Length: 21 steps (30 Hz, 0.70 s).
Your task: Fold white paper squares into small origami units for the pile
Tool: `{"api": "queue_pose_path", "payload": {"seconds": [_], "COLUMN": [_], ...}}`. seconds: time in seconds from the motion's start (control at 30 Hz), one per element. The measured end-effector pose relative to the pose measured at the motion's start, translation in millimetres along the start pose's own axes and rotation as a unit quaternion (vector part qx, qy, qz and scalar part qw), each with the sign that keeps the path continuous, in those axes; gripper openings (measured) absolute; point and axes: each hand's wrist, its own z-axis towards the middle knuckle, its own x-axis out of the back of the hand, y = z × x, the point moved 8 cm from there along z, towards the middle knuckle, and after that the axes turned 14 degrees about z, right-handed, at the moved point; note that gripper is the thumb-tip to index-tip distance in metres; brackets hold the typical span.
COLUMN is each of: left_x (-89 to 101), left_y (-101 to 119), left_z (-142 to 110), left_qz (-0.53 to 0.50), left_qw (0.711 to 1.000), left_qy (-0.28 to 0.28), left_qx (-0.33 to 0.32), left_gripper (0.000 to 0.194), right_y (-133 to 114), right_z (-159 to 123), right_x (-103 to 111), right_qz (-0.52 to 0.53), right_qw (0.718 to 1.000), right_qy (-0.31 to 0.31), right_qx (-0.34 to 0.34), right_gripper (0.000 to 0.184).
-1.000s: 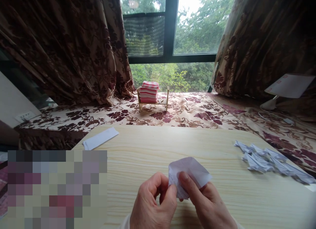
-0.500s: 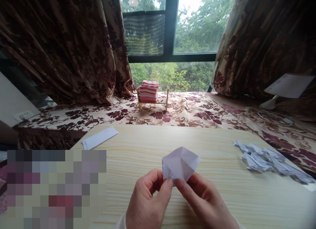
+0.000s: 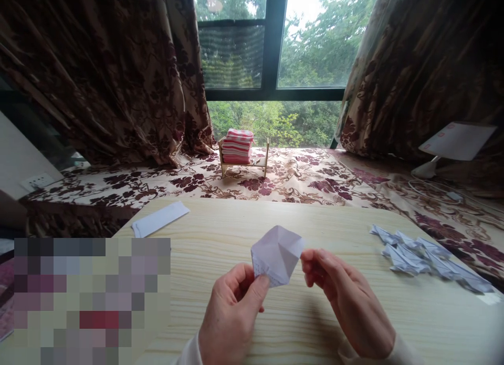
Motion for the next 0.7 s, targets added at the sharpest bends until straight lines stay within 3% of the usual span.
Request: {"api": "queue_pose_path", "payload": {"seconds": [0.17,0.3,0.47,0.53,0.6,0.67,0.7], "left_x": [-8.1,-11.7,1.5,5.2,3.3,2.1,7.3], "left_y": [3.8,9.0,14.7,15.3,8.6,-5.5,-12.0], "left_z": [-1.7,-2.9,4.4,4.6,-2.3,-18.5,-28.7], "left_qz": [-0.004,-0.008,-0.009,0.020,0.071,0.139,0.187], "left_qw": [0.999,0.997,1.000,0.999,0.997,0.988,0.980], "left_qy": [-0.040,-0.072,-0.016,-0.002,-0.027,-0.061,-0.047], "left_qx": [-0.012,-0.012,-0.019,-0.024,-0.003,0.037,0.050], "left_gripper": [0.025,0.024,0.019,0.018,0.017,0.016,0.019], "right_y": [4.1,-0.8,2.8,6.2,9.0,12.8,15.6], "right_z": [-11.3,-17.2,-14.7,-13.8,-16.4,-26.1,-33.7], "right_x": [-30.8,-42.8,-40.8,-39.9,-37.9,-36.8,-36.6], "right_qz": [-0.001,0.006,0.007,0.009,0.011,-0.003,-0.020], "right_qw": [0.995,0.992,0.989,0.987,0.986,0.983,0.980], "right_qy": [-0.097,-0.125,-0.140,-0.147,-0.146,-0.152,-0.157], "right_qx": [-0.015,-0.025,-0.047,-0.062,-0.082,-0.106,-0.118], "right_gripper": [0.035,0.038,0.037,0.034,0.030,0.028,0.026]}}
